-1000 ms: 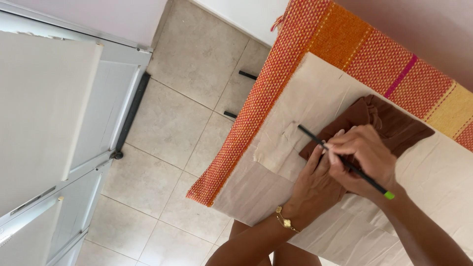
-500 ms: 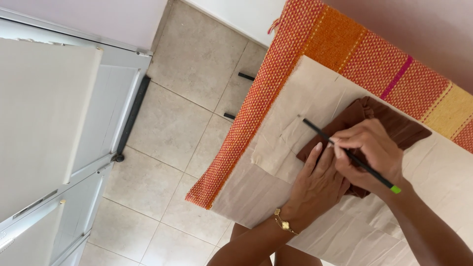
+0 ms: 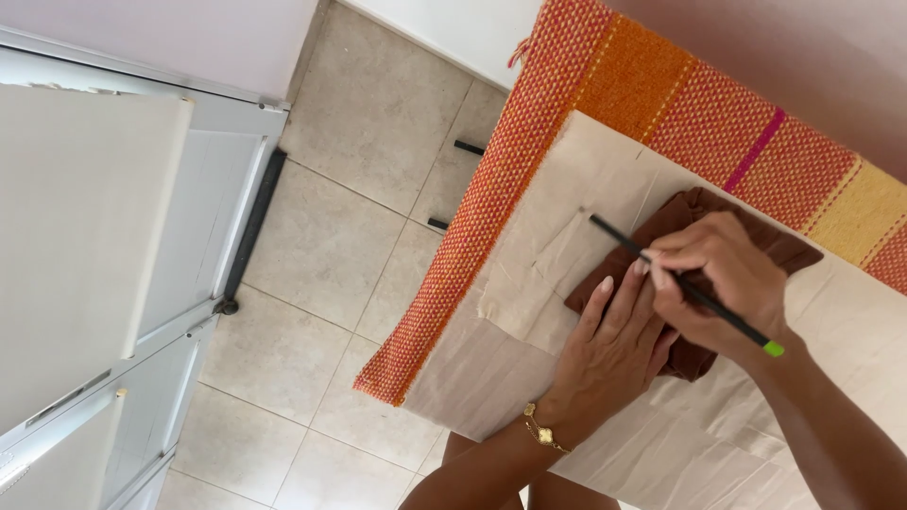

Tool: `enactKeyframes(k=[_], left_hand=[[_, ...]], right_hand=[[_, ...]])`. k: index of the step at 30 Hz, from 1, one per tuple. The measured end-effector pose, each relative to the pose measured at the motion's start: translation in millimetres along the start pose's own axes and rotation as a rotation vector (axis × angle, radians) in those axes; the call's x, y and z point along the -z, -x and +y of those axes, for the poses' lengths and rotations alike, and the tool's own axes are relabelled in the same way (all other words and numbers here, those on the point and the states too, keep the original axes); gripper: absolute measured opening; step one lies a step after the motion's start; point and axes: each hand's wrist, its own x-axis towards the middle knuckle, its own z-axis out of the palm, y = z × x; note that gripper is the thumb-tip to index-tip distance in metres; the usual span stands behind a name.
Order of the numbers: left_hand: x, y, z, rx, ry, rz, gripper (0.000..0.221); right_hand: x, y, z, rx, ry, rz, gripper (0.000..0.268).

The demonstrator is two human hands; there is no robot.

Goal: Tracing the outline of a brown garment onto a white piece of fabric using a pencil on a work surface.

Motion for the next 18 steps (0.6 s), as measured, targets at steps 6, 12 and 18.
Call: enactKeyframes(k=[6,12,18], left_hand=[[9.5,-3.7,-2.9,-0.001,-0.032,-0.011,0.061],[15.6,-6.4,-4.8,-0.006,-0.079,-0.030,0.061],[18.1,-8.4,-6.6,-0.002,-0.093,-0.022,0.060]], right_hand=[[-2.7,16.1,25.9,-0.023,0.006,0.016,0.006],[4.7,8.2,27.6,-0.009,0.003,0.026,0.005],[12.1,-1.5,19.7,-0.014,0.011,0.006,0.009]])
